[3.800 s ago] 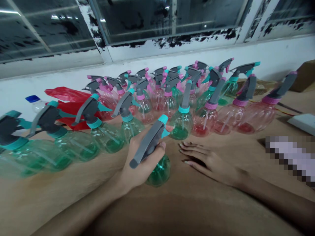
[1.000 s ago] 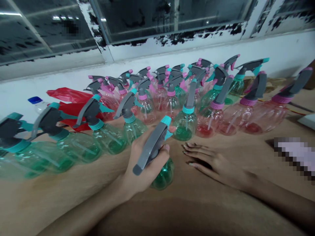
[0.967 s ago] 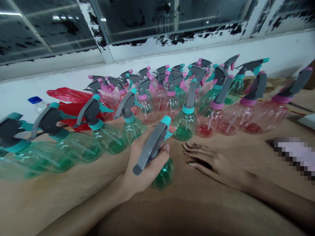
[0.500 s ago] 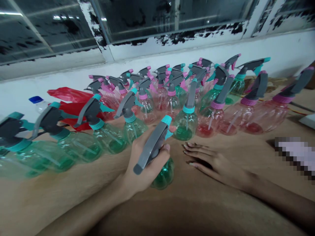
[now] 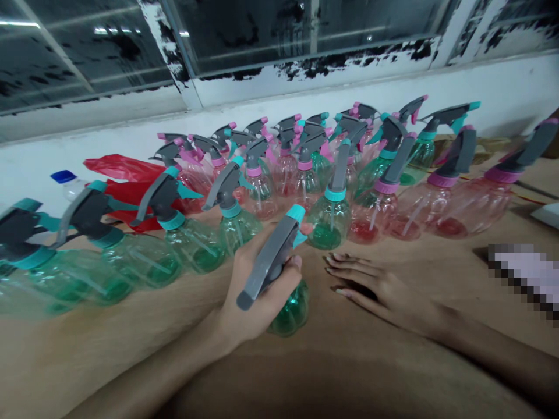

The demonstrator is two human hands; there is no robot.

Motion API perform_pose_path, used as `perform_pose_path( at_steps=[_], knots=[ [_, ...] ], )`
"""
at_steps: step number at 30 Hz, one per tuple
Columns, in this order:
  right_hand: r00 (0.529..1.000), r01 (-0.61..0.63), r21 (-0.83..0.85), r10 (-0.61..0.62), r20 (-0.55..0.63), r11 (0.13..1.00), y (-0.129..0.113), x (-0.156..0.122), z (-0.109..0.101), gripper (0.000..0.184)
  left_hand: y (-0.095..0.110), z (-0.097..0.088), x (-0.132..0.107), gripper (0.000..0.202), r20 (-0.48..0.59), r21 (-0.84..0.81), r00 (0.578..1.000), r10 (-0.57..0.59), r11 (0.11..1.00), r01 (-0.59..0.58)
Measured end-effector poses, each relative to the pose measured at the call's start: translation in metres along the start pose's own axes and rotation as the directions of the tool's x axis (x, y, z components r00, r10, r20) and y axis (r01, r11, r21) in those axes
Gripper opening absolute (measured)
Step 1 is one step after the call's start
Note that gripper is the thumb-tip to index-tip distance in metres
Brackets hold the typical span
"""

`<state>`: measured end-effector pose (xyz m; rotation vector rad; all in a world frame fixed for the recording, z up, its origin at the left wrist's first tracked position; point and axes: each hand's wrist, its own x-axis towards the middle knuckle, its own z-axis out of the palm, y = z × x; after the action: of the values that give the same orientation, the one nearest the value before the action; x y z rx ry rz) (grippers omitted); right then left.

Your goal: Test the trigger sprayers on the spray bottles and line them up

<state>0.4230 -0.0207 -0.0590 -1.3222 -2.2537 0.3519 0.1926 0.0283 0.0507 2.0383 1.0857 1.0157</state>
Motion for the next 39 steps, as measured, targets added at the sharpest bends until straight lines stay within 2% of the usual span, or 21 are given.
perform_pose_path(
  at_steps=[4,23,30,34,36,39],
  knots=[
    [1.0,0.005,0.016,-0.004,-0.023,1.0,0.001,0.0,0.001,0.039,0.0,-0.001,0.001,0.009,0.049,0.03,0.999,0.02,0.999,-0.021],
    [1.0,0.005,-0.021,-0.005,-0.006,1.0,0.0,0.0,0.0,0.039,0.002,-0.002,0.003,0.006,0.025,0.032,0.998,0.057,0.998,-0.058],
    [1.0,-0.004,-0.006,0.004,-0.002,1.0,0.0,0.0,0.0,0.039,0.003,-0.007,0.005,0.012,0.137,-0.015,0.989,0.054,0.999,-0.053],
    [1.0,0.004,-0.028,-0.004,-0.006,1.0,0.002,-0.001,0.001,0.037,0.004,-0.012,0.008,0.017,0.208,-0.06,0.971,0.115,0.993,-0.105],
    [1.0,0.01,-0.041,-0.01,-0.002,0.999,0.002,-0.001,0.001,0.038,0.004,-0.012,0.009,0.016,0.221,-0.076,0.965,0.139,0.989,-0.125],
    [1.0,0.023,-0.05,-0.023,0.013,0.998,0.002,0.0,0.001,0.037,0.002,-0.009,0.008,0.011,0.174,-0.045,0.98,0.1,0.995,-0.093]
  ],
)
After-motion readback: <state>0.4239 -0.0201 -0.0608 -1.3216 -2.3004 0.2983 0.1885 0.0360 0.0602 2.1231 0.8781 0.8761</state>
